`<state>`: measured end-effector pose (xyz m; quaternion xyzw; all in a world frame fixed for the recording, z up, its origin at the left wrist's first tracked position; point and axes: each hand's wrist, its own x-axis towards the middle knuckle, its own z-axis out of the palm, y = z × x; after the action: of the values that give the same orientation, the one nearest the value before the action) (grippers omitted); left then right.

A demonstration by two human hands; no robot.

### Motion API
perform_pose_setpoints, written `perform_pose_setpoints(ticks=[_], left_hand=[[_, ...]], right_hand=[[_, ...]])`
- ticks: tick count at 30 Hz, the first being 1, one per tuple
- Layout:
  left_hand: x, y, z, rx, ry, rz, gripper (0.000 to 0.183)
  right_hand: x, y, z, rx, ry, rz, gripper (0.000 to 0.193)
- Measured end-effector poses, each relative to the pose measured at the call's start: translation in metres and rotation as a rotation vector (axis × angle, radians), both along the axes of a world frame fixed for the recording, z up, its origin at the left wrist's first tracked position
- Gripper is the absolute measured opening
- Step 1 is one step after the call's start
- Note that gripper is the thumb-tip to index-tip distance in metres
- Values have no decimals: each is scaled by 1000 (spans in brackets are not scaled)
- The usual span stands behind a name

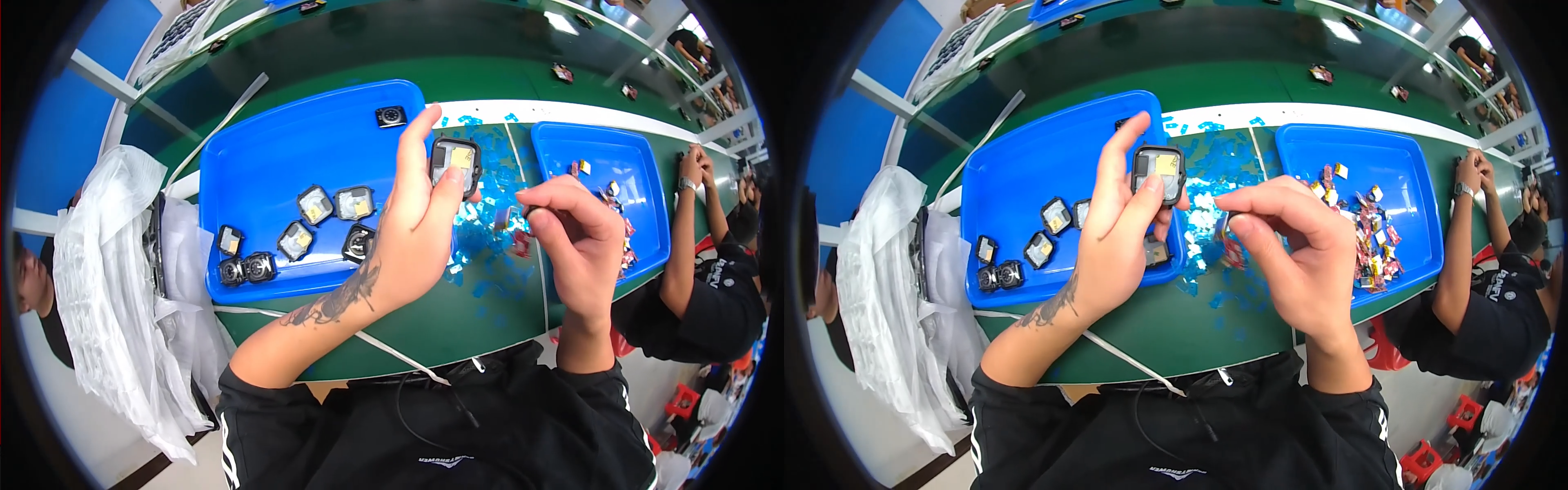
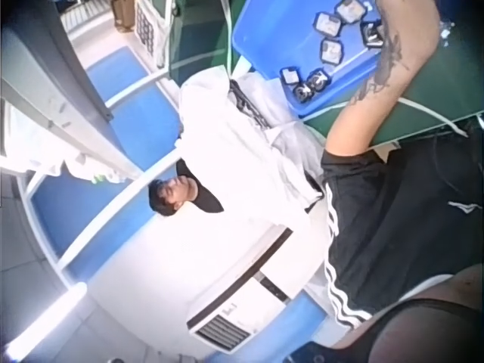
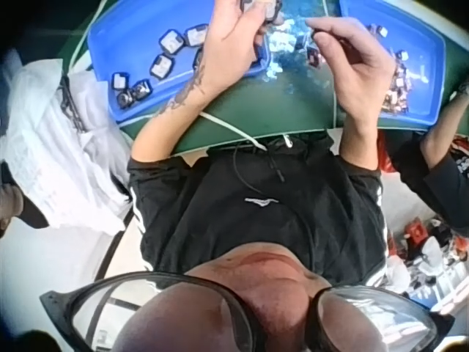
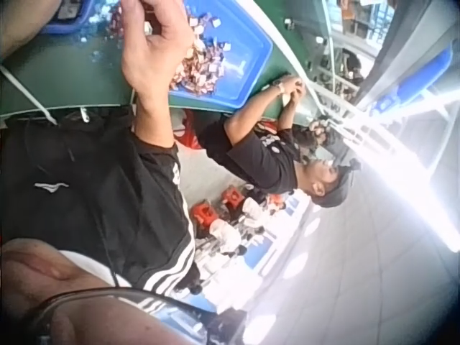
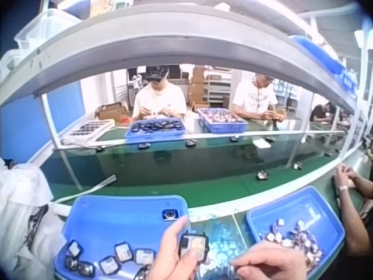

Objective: The recorder is assembling small electronic components, specifically attaching camera modules or similar parts into housings.

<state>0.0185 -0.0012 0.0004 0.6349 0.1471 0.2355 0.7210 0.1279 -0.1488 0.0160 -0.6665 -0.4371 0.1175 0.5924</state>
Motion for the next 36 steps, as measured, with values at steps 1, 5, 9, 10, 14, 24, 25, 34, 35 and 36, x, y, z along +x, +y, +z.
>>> perform_pose_setpoints(ticks=[1,5,9,10,14,24,25,34,35,36], left_hand=[[1,2,-3,-112,3,6,43],[0,10,-9,-373,-36,-133,31],[0,1,1,-381,16,-140,30],[-3,7,0,-359,33,-237,35],[-4,7,0,-269,-56,-256,39],[-7,6,1,-241,-134,-350,42],[-6,8,-2,-196,-115,-339,42],[-6,4,-4,-98,-105,-326,43],[-6,4,-5,-85,-111,-323,42],[-6,5,-4,-84,-109,-325,42]], right_hand=[[-3,2,3,2,48,32,18],[-11,16,4,-62,144,80,19],[-7,27,-2,-114,-31,-24,22],[-12,30,-3,-75,41,-98,20],[-12,29,3,-113,-26,-151,11],[-13,24,8,-74,-65,-183,11],[-13,24,7,-73,-64,-187,11],[-14,23,9,-107,-79,-198,10],[-13,23,9,-107,-103,-193,11],[-13,23,9,-108,-127,-188,11]])
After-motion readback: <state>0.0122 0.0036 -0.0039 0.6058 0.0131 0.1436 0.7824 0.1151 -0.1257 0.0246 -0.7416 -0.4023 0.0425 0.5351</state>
